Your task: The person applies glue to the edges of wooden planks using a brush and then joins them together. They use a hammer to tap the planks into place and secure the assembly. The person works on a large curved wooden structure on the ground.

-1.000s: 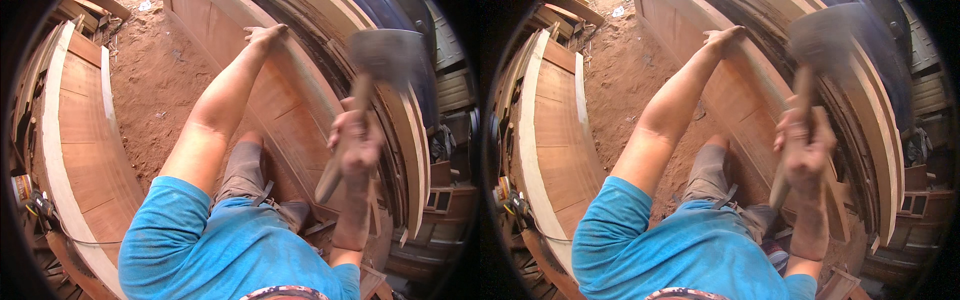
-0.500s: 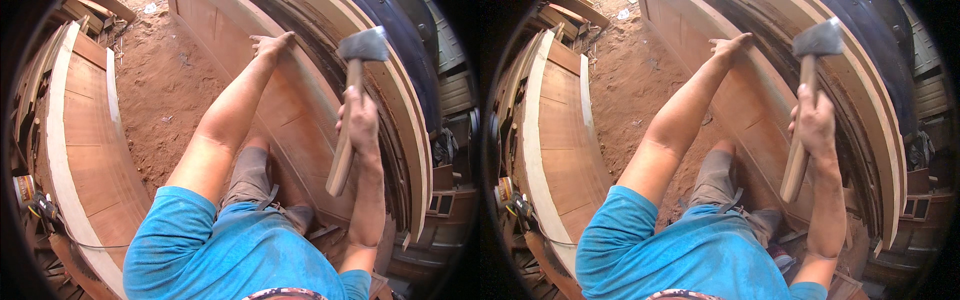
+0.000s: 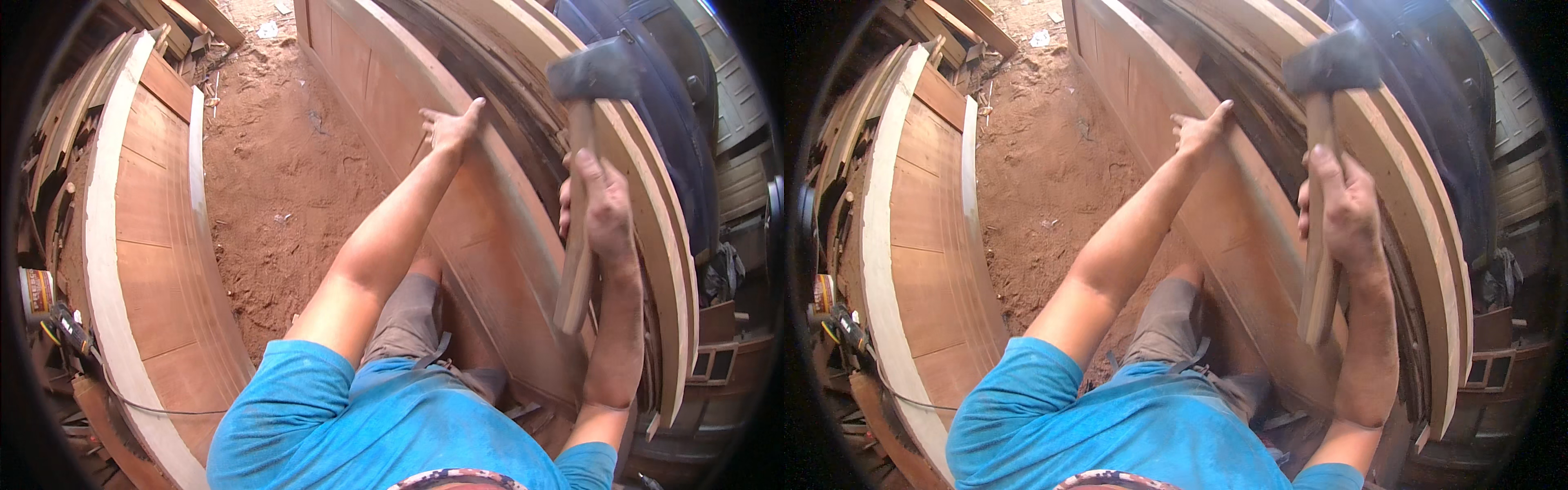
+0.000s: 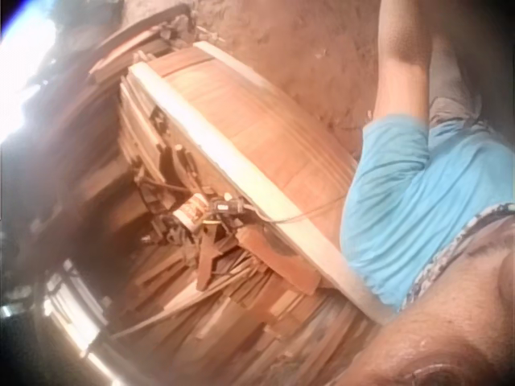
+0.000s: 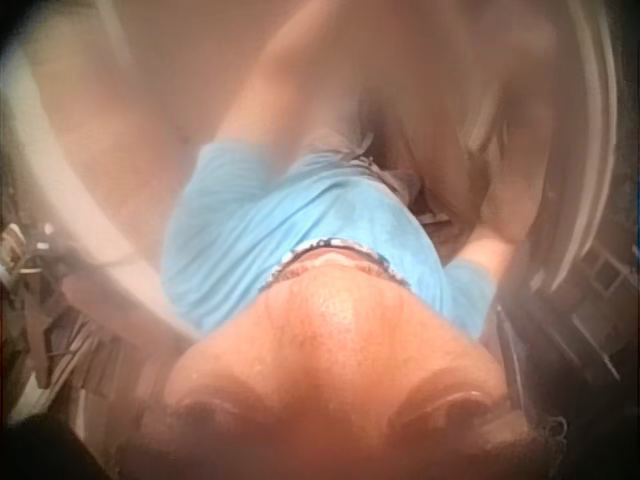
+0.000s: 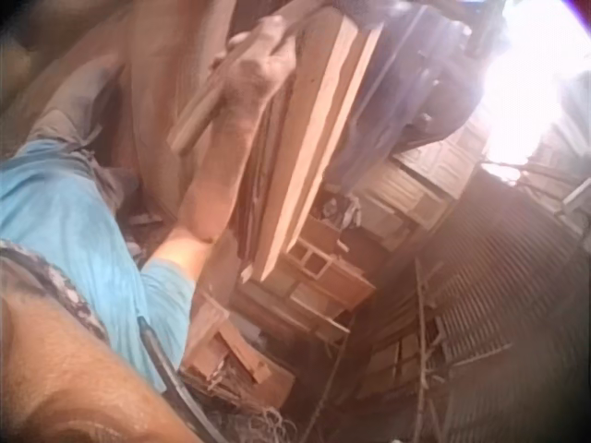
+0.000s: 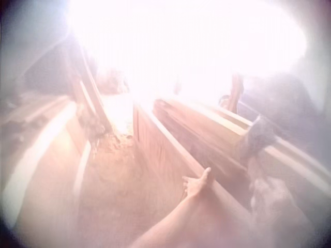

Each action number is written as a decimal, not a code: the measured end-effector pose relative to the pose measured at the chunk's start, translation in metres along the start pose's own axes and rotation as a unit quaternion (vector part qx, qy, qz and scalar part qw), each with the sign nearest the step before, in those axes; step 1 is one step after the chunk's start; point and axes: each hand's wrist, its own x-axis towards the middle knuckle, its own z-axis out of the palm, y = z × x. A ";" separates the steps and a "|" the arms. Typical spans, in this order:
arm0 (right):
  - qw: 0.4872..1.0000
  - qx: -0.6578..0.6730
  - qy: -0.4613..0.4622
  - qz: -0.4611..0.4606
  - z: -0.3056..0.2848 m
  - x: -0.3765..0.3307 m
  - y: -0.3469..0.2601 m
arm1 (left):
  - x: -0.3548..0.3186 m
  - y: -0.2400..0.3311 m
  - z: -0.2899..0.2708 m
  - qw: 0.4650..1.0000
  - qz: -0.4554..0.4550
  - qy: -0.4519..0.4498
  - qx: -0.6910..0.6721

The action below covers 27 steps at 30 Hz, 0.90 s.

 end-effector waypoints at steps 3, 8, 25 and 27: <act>0.989 0.071 0.041 -0.123 0.018 0.044 -0.034 | -0.001 -0.010 -0.003 0.998 0.019 0.034 -0.040; 0.968 -0.118 -0.014 -0.223 0.027 0.132 -0.035 | 0.003 -0.018 -0.007 0.996 0.048 0.029 -0.069; 0.925 -0.297 -0.087 -0.220 0.132 0.266 0.002 | 0.000 -0.025 -0.029 0.996 0.059 0.011 -0.064; 0.950 -0.196 -0.071 -0.231 0.140 0.262 -0.022 | 0.005 -0.030 -0.028 0.996 0.059 0.020 -0.064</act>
